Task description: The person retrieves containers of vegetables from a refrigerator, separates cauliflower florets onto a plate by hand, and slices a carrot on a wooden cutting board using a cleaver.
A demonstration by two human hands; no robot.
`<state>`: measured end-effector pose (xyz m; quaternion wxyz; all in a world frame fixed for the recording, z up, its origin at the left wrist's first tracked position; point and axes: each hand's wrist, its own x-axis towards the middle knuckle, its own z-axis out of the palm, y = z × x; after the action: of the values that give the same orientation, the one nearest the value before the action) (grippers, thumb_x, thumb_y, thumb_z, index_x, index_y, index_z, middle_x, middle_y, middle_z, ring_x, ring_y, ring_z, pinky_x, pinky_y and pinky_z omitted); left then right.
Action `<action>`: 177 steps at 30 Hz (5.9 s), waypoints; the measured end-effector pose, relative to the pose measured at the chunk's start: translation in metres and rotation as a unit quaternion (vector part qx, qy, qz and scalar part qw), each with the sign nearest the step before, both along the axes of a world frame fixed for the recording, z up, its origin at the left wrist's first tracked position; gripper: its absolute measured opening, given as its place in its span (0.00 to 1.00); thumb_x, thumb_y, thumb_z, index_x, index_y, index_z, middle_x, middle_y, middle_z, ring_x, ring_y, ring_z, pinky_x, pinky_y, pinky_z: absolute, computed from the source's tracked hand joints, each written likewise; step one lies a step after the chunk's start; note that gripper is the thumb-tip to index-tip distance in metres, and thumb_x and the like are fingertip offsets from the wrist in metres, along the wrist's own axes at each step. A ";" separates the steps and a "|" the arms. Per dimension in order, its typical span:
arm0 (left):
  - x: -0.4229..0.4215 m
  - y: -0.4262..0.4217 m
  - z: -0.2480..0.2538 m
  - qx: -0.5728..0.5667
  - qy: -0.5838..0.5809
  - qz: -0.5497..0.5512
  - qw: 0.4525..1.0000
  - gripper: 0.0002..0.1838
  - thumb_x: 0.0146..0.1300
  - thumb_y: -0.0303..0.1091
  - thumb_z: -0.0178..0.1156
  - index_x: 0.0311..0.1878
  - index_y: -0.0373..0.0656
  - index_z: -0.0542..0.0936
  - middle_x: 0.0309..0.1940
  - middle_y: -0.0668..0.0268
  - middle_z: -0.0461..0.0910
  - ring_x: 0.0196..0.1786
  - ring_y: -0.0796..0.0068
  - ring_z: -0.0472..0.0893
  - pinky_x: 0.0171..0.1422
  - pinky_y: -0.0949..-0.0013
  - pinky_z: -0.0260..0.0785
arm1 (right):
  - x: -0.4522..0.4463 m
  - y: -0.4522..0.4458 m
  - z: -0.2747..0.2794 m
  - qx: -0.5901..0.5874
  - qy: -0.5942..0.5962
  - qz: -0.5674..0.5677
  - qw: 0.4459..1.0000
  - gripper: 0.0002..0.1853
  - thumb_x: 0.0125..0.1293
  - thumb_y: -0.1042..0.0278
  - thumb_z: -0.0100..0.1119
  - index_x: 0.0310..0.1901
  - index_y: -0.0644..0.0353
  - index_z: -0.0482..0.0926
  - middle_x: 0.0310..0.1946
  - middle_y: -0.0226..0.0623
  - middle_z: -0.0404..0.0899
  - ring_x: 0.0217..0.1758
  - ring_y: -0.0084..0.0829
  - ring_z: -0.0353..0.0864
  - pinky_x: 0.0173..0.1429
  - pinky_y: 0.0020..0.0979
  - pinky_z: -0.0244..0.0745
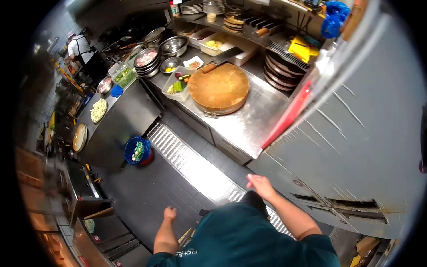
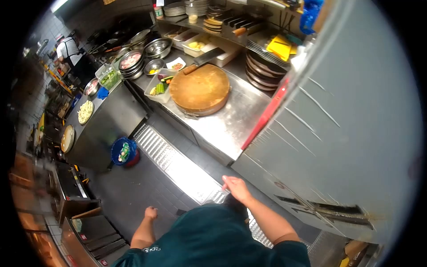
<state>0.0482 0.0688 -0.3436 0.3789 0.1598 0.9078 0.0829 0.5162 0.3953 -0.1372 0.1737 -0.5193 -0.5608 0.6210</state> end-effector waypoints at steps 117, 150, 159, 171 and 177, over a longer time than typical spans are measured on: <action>-0.077 0.833 0.202 0.464 0.144 -0.531 0.694 0.35 0.65 0.23 0.59 0.76 0.32 0.65 0.75 0.38 0.63 0.77 0.38 0.63 0.82 0.47 0.54 | -0.128 0.361 -0.089 0.209 -0.372 -0.424 0.799 0.17 0.67 0.77 0.64 0.57 0.67 0.82 0.47 0.57 0.82 0.50 0.56 0.84 0.58 0.46 0.80; -0.161 0.705 0.247 0.251 -0.243 -0.377 0.858 0.25 0.70 0.20 0.63 0.70 0.34 0.77 0.32 0.75 0.80 0.30 0.90 0.71 0.34 0.79 0.66 | -0.277 0.370 0.033 0.178 0.234 -0.470 0.832 0.09 0.71 0.81 0.65 0.51 0.67 0.81 0.57 0.40 0.84 0.60 0.27 0.83 0.65 0.30 0.79; -0.156 0.694 0.234 0.256 -0.219 -0.364 0.868 0.26 0.69 0.24 0.64 0.71 0.39 0.77 0.26 0.70 0.78 0.26 0.79 0.75 0.32 0.71 0.69 | -0.302 0.379 0.003 0.173 0.205 -0.421 0.867 0.09 0.73 0.77 0.65 0.51 0.69 0.82 0.58 0.42 0.85 0.60 0.27 0.84 0.67 0.30 0.79; -0.083 0.741 0.310 0.482 -0.215 -0.478 0.702 0.32 0.71 0.32 0.66 0.75 0.34 0.70 0.62 0.51 0.79 0.62 0.60 0.82 0.70 0.60 0.72 | -0.311 0.370 0.091 0.344 0.114 -0.213 0.907 0.14 0.70 0.83 0.64 0.56 0.67 0.80 0.61 0.49 0.84 0.62 0.34 0.86 0.62 0.34 0.86; -0.074 0.736 0.330 0.352 -0.527 -0.326 0.702 0.21 0.73 0.23 0.62 0.68 0.34 0.77 0.58 0.53 0.83 0.54 0.61 0.86 0.66 0.59 0.76 | -0.320 0.363 0.105 0.227 0.315 -0.278 0.879 0.09 0.71 0.85 0.63 0.50 0.67 0.80 0.65 0.54 0.79 0.63 0.36 0.85 0.64 0.35 0.84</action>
<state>-0.0257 0.8049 -0.0137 0.7148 0.4978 0.3563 0.3381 0.1961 0.7586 -0.0324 0.6196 -0.3773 -0.4344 0.5339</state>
